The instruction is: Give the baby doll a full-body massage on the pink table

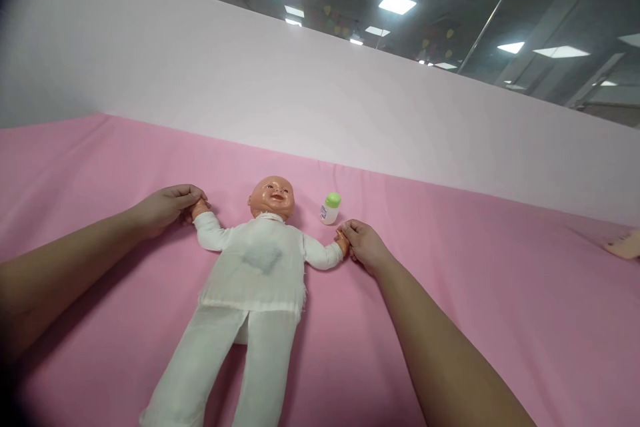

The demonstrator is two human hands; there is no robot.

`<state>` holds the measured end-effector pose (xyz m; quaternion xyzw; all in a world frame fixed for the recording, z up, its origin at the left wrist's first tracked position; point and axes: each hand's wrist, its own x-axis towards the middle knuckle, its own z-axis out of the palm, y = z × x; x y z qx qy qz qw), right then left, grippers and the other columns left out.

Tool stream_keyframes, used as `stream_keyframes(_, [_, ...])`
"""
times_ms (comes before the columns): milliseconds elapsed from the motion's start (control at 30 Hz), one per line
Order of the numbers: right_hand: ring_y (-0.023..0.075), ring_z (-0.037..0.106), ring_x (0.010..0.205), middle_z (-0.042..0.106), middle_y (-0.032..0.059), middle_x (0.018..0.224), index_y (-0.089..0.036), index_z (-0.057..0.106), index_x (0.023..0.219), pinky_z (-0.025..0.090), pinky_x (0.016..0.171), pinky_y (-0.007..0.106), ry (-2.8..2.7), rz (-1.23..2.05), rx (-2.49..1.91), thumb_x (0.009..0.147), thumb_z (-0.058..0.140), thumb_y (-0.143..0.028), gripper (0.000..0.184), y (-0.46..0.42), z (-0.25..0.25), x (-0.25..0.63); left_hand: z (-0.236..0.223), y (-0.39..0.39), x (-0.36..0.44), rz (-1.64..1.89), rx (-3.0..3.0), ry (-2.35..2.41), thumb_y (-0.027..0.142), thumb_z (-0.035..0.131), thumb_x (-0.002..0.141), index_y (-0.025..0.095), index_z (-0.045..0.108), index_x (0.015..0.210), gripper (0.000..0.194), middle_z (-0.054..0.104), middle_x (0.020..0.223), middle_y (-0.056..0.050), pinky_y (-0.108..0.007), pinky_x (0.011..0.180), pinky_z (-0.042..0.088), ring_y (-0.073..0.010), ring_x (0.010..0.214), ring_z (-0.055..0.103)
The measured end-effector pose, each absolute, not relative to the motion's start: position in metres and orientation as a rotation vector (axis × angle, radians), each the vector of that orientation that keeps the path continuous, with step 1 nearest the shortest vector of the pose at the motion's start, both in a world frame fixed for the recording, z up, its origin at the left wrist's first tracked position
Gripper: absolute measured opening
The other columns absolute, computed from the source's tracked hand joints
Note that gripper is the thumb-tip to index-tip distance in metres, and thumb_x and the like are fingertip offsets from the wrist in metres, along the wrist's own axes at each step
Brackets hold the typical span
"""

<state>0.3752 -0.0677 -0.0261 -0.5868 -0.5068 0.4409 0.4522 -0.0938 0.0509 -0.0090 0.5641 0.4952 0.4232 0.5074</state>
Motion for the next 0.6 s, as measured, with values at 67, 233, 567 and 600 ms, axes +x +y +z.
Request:
stream_keyframes(67, [0.0069, 0.041, 0.044, 0.076, 0.0069, 0.089, -0.02, 0.067, 0.093, 0.032, 0.04, 0.022, -1.232, 1.12, -1.428, 0.087, 0.07, -0.053, 0.034, -0.067, -0.026, 0.378, -0.009, 0.053, -0.095, 1.011, 1.358, 1.194, 0.048, 0.082, 0.07, 0.018, 0.07, 0.092, 0.038, 0.074, 0.085, -0.008, -0.026, 0.047, 0.046, -0.0158, 0.058, 0.06])
stream_keyframes(233, [0.0093, 0.049, 0.052, 0.072, 0.0057, 0.085, -0.02, 0.072, 0.11, 0.04, 0.045, 0.022, -1.189, 1.197, -1.367, 0.087, 0.072, -0.038, 0.029, -0.07, -0.023, 0.385, -0.004, 0.049, -0.096, 1.012, 1.317, 1.145, 0.041, 0.086, 0.065, 0.017, 0.074, 0.104, 0.047, 0.077, 0.101, -0.012, -0.027, 0.054, 0.051, -0.0189, 0.067, 0.067])
stream_keyframes(567, [0.0085, 0.056, 0.059, 0.072, 0.0049, 0.098, -0.02, 0.068, 0.11, 0.046, 0.053, 0.022, -1.192, 1.382, -1.202, 0.073, 0.089, -0.028, 0.044, -0.073, -0.02, 0.392, -0.005, 0.045, -0.099, 0.985, 1.338, 1.108, 0.035, 0.088, 0.067, 0.017, 0.072, 0.108, 0.047, 0.076, 0.099, -0.011, -0.026, 0.056, 0.049, -0.0151, 0.065, 0.063])
stream_keyframes(600, [0.0087, 0.055, 0.058, 0.071, 0.0038, 0.093, -0.02, 0.066, 0.106, 0.044, 0.05, 0.022, -1.201, 1.364, -1.22, 0.072, 0.09, -0.031, 0.042, -0.073, -0.019, 0.391, -0.005, 0.045, -0.098, 0.985, 1.348, 1.121, 0.036, 0.088, 0.068, 0.018, 0.072, 0.106, 0.045, 0.076, 0.096, -0.01, -0.026, 0.056, 0.049, -0.015, 0.064, 0.063])
